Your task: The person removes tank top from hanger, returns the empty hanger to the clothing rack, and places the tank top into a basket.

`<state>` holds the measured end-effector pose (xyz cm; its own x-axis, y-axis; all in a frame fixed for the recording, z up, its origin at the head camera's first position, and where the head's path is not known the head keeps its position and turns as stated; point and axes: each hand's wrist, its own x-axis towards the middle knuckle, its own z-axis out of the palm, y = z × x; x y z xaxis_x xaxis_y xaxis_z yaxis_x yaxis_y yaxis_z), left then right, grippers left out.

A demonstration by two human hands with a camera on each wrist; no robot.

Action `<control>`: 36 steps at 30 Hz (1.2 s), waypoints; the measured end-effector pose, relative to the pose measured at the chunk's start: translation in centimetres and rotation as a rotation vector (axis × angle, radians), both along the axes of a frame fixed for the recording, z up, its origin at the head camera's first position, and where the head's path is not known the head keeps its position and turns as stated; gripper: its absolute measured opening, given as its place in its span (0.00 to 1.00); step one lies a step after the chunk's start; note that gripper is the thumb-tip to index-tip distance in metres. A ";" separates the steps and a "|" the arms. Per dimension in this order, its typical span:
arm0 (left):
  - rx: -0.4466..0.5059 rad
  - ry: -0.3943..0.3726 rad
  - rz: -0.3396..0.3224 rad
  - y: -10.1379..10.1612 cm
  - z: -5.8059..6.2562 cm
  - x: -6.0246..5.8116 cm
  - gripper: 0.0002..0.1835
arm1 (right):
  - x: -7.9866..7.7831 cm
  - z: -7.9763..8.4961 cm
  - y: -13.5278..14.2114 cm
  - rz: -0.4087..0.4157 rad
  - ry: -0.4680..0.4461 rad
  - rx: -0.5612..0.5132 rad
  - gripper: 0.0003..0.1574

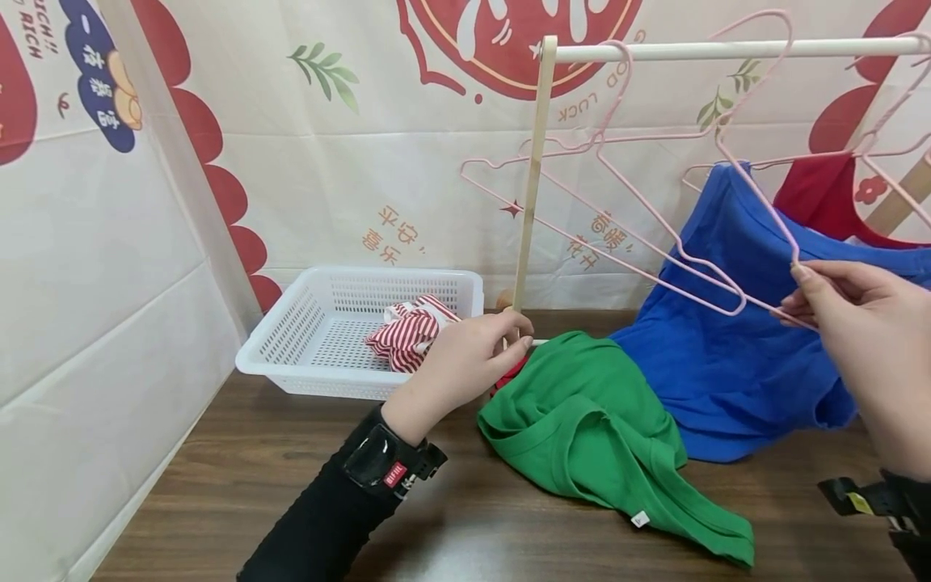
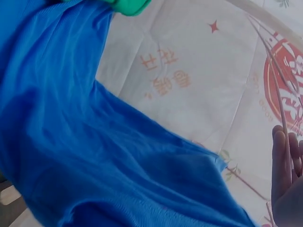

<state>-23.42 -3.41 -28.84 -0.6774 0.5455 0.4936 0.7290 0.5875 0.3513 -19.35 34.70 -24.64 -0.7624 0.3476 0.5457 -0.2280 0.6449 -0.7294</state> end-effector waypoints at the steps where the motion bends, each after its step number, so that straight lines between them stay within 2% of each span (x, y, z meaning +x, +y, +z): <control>1: 0.003 0.003 0.000 0.1 0.0 0.0 0.11 | 0.0 0.1 -0.2 -0.012 -0.009 0.015 0.24; 5: 0.015 0.003 -0.003 0.3 0.0 0.0 0.11 | -0.2 0.2 -1.0 -0.025 -0.013 0.059 0.25; 10: 0.019 -0.013 -0.005 0.3 -0.1 0.0 0.11 | -0.9 -0.4 -1.8 0.023 0.035 0.078 0.23; 16: -0.004 -0.008 -0.018 0.4 -0.4 0.0 0.11 | -1.4 -0.7 -2.6 0.040 0.070 0.100 0.21; 22: -0.006 -0.017 -0.019 0.5 -0.3 -0.1 0.12 | -1.5 -0.5 -2.9 0.092 0.096 0.061 0.20; 27: -0.008 -0.034 -0.013 0.5 -0.4 0.0 0.12 | -1.6 -0.3 -3.2 0.145 0.087 0.018 0.19; 36: -0.003 -0.031 -0.014 0.6 -0.7 -0.1 0.12 | -1.3 -0.4 -3.3 0.139 0.051 0.025 0.20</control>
